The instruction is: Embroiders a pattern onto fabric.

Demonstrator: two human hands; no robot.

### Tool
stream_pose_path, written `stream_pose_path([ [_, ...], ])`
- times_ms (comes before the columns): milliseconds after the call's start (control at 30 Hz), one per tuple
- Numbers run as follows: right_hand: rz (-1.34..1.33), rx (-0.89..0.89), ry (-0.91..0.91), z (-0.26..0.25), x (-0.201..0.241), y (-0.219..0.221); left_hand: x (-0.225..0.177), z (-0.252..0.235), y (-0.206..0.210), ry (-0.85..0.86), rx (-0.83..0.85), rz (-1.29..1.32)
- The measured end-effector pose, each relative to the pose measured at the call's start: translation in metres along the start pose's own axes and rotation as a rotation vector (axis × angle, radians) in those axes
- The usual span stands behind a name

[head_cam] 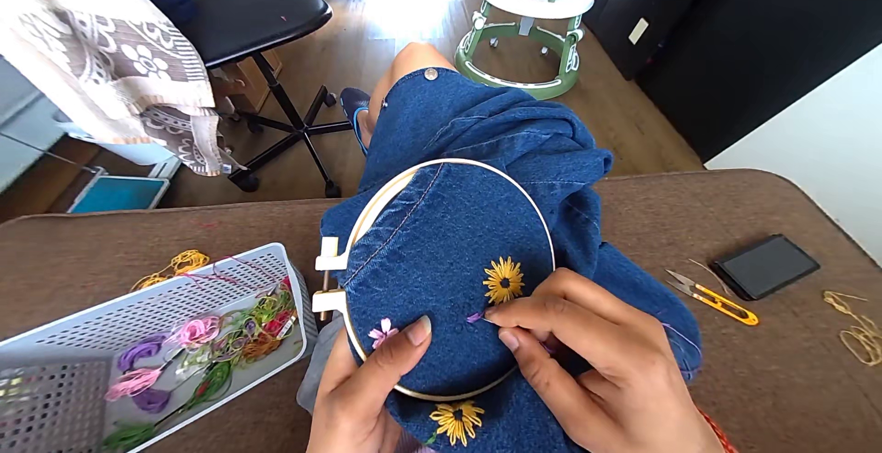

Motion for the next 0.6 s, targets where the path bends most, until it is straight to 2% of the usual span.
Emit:
stream_pose_path([
  [600,-0.052,0.017,0.017,0.0027,-0.0021,-0.0031,0.0028,0.0005,-0.0008,-0.015,-0.010,0.036],
])
Point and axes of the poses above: each hand's wrist, its own z-axis away from the middle knuckle, its own y-axis out of the palm, x = y × z, the point moved 8 cm from there along -z, towards the middle knuckle, and after that the axes turned 12 degrees about x, right-handed, at the moved point
